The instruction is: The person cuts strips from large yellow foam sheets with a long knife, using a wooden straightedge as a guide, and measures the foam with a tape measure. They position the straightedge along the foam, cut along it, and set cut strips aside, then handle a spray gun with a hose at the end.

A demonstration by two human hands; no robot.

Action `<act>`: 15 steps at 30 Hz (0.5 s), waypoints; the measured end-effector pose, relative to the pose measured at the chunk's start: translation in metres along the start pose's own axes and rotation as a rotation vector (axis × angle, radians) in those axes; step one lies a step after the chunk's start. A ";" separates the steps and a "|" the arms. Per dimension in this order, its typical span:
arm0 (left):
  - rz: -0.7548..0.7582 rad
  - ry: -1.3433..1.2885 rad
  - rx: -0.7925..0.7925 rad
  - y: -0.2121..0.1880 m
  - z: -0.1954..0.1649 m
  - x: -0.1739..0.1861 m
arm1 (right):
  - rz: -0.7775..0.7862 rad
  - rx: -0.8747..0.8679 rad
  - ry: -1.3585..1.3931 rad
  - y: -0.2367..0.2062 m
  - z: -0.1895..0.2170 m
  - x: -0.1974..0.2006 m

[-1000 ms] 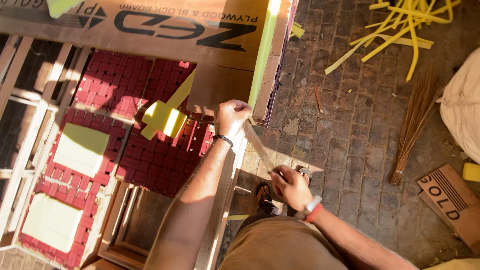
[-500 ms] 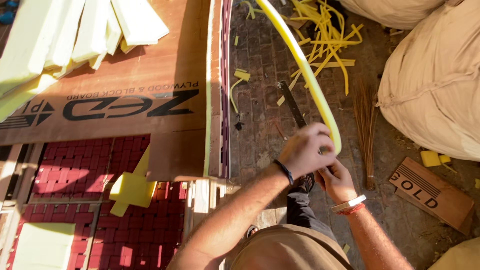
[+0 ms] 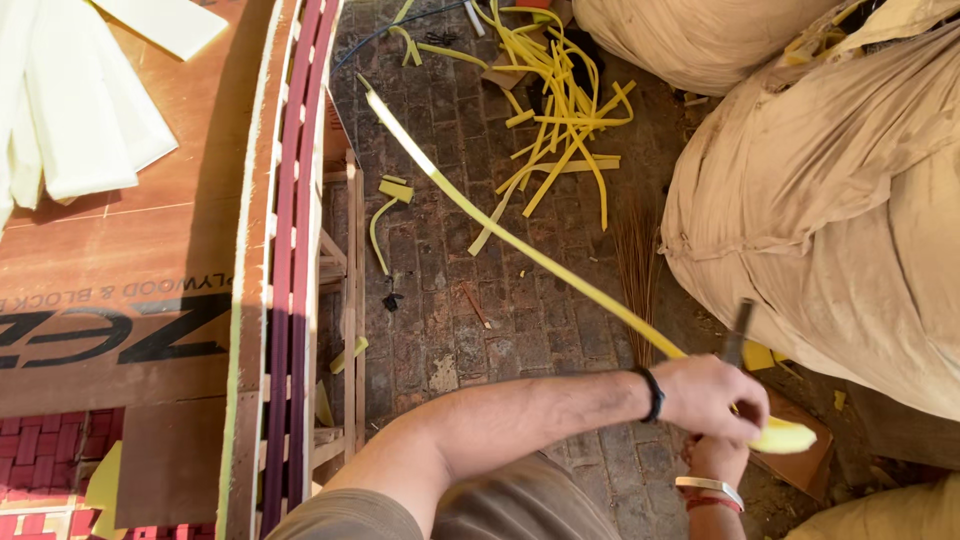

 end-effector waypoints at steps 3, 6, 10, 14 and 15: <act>-0.247 -0.051 0.316 0.031 0.049 0.087 | 0.275 -0.087 -0.065 0.029 -0.019 -0.016; -0.714 -0.462 0.507 0.026 0.114 0.192 | 0.553 -0.122 -0.034 0.056 -0.019 -0.090; -1.196 -0.658 0.443 -0.029 0.208 0.347 | 0.657 -0.010 -0.096 0.083 0.030 -0.206; -1.435 -0.910 0.406 -0.091 0.285 0.477 | 0.759 0.159 -0.047 0.115 0.100 -0.337; -1.382 -0.925 0.448 -0.105 0.301 0.503 | 0.781 0.185 -0.012 0.121 0.116 -0.371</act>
Point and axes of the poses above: each hand's wrist, its own y-axis towards the middle knuckle, its own x-axis out of the back of the hand, z = x × y, the point moved 1 cm from there along y, towards the middle knuckle, and after that the axes turned 6 degrees about x, right-handed, at the moved point
